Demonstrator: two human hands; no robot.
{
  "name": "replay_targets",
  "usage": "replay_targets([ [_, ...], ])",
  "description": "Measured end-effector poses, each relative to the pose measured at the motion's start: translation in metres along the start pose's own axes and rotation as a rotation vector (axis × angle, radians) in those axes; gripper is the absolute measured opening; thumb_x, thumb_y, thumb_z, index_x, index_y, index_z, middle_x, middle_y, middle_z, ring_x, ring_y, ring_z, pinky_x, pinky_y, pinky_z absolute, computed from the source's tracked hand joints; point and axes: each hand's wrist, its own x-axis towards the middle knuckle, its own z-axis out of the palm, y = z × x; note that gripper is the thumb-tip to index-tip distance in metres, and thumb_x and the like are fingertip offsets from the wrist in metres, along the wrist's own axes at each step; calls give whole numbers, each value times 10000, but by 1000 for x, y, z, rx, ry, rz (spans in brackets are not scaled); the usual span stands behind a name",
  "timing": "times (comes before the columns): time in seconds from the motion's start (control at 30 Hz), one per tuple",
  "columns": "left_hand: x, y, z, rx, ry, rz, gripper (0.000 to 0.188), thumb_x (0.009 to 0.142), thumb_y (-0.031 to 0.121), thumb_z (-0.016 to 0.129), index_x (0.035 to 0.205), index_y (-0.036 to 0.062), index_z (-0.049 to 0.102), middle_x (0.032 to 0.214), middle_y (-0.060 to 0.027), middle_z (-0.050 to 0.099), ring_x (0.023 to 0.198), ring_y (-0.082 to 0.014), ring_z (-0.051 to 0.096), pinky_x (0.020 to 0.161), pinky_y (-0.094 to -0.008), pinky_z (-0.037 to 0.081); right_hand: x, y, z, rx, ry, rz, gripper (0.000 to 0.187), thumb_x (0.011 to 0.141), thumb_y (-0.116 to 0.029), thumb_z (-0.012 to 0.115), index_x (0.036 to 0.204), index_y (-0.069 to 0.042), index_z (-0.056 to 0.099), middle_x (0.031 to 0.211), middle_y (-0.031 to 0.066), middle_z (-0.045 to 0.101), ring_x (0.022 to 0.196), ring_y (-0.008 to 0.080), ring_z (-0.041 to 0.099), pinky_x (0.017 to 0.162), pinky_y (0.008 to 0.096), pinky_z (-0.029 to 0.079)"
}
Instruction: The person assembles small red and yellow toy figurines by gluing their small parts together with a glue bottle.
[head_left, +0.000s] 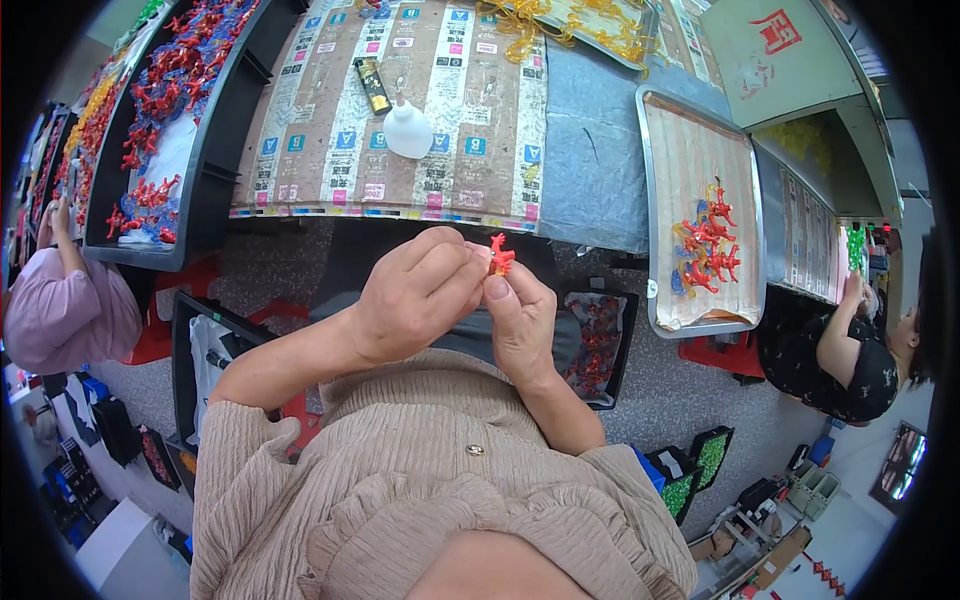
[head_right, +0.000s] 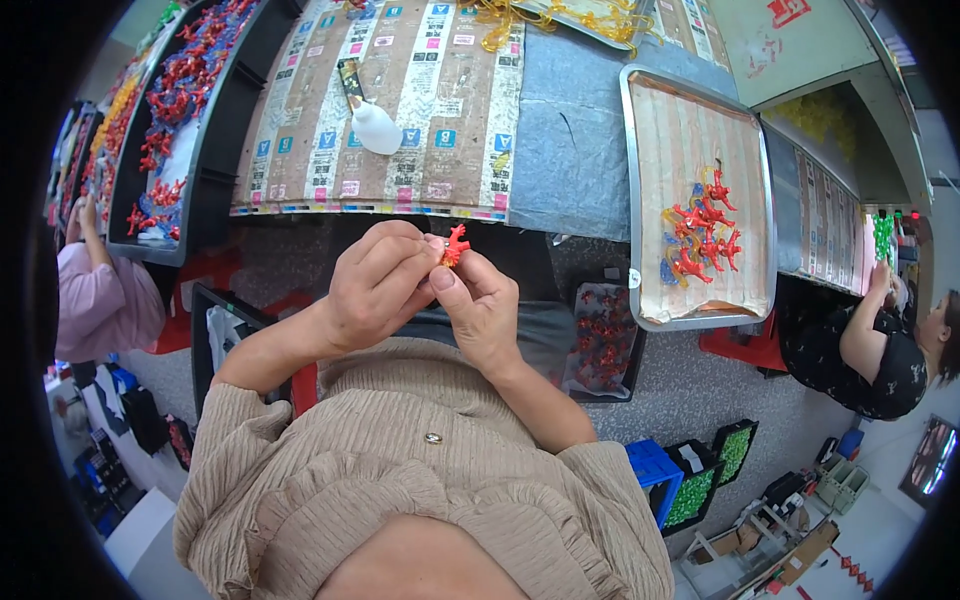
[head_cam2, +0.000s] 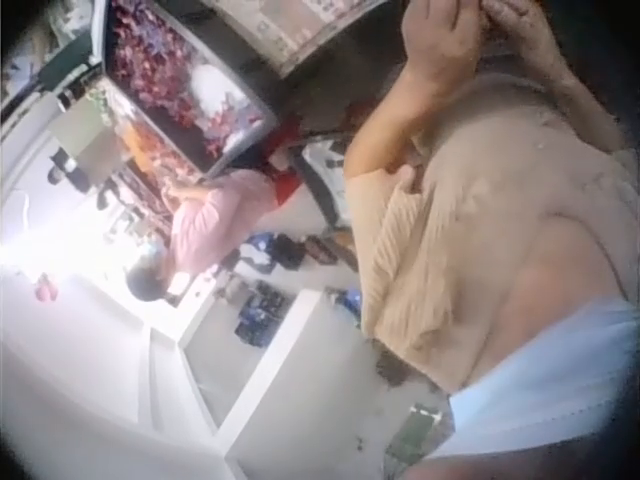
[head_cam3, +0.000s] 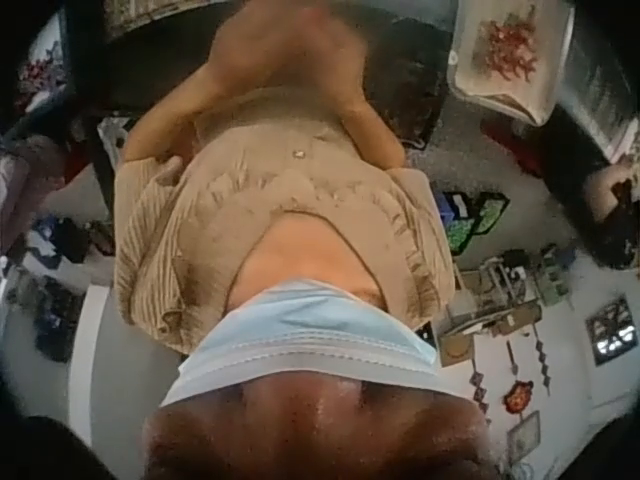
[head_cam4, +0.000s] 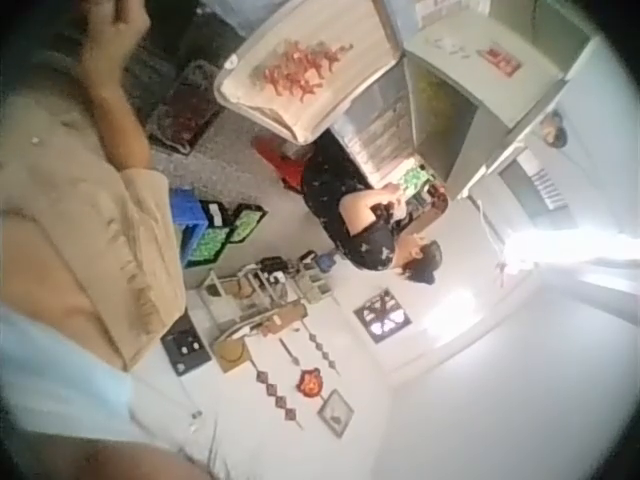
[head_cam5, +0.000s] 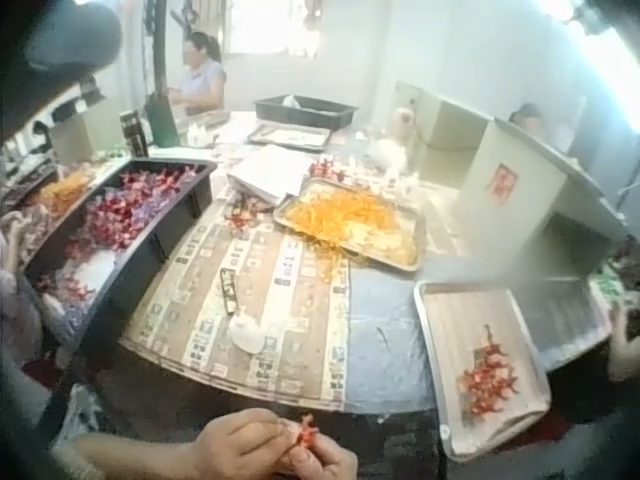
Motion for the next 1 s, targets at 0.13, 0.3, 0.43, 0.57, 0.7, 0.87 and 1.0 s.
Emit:
replay_targets([
  [0.13, 0, -1, 0, -5, 2, 0, 337, 692, 33, 677, 998, -82, 597, 875, -125, 554, 838, -290, 596, 679, -342, 544, 1, 1, 1, -56, 27, 6, 358, 914, -277, 645, 1073, 43, 615, 917, -11, 576, 811, 38, 488, 700, 188, 410],
  [0.3, 0, -1, 0, -11, 6, -1, 339, 687, 29, 680, 997, -81, 598, 875, -124, 556, 835, -290, 597, 676, -342, 544, 1, 4, 0, -59, 40, 7, 356, 909, -288, 648, 1044, 40, 622, 881, -22, 566, 781, 34, 476, 675, 184, 400],
  [0.43, -1, 0, 1, -22, 32, 11, 334, 680, 25, 684, 986, -82, 602, 886, -128, 567, 839, -292, 602, 670, -348, 546, 1, -2, 4, -73, 43, -28, 364, 904, -281, 654, 1057, 47, 618, 906, -6, 581, 804, 43, 500, 696, 194, 420],
  [0.57, -1, 1, 0, -31, 53, 29, 330, 674, 23, 690, 976, -82, 605, 888, -129, 576, 833, -293, 604, 664, -346, 547, -3, -4, 2, -89, 25, -50, 384, 897, -272, 662, 1086, 58, 610, 958, 24, 602, 854, 66, 534, 749, 213, 445],
  [0.7, -1, 3, 1, -26, 61, 25, 326, 669, 21, 693, 967, -81, 607, 883, -126, 576, 828, -290, 603, 661, -340, 546, -4, -5, 2, -84, 14, -54, 401, 893, -270, 668, 1106, 64, 605, 1012, 46, 614, 903, 84, 555, 795, 229, 458],
  [0.87, -2, 3, 2, -34, 69, 15, 305, 665, 11, 698, 944, -77, 611, 879, -125, 578, 824, -287, 603, 655, -337, 545, -3, -6, 4, -73, 18, -57, 413, 891, -274, 670, 1114, 67, 602, 1029, 51, 614, 913, 86, 558, 794, 233, 464],
  [1.0, -2, 3, 3, -26, 74, 13, 300, 667, 8, 697, 943, -74, 612, 877, -123, 579, 820, -286, 604, 656, -336, 545, -3, -5, 2, -105, 13, -60, 410, 890, -271, 671, 1111, 67, 601, 1014, 47, 615, 894, 83, 553, 779, 230, 462],
])
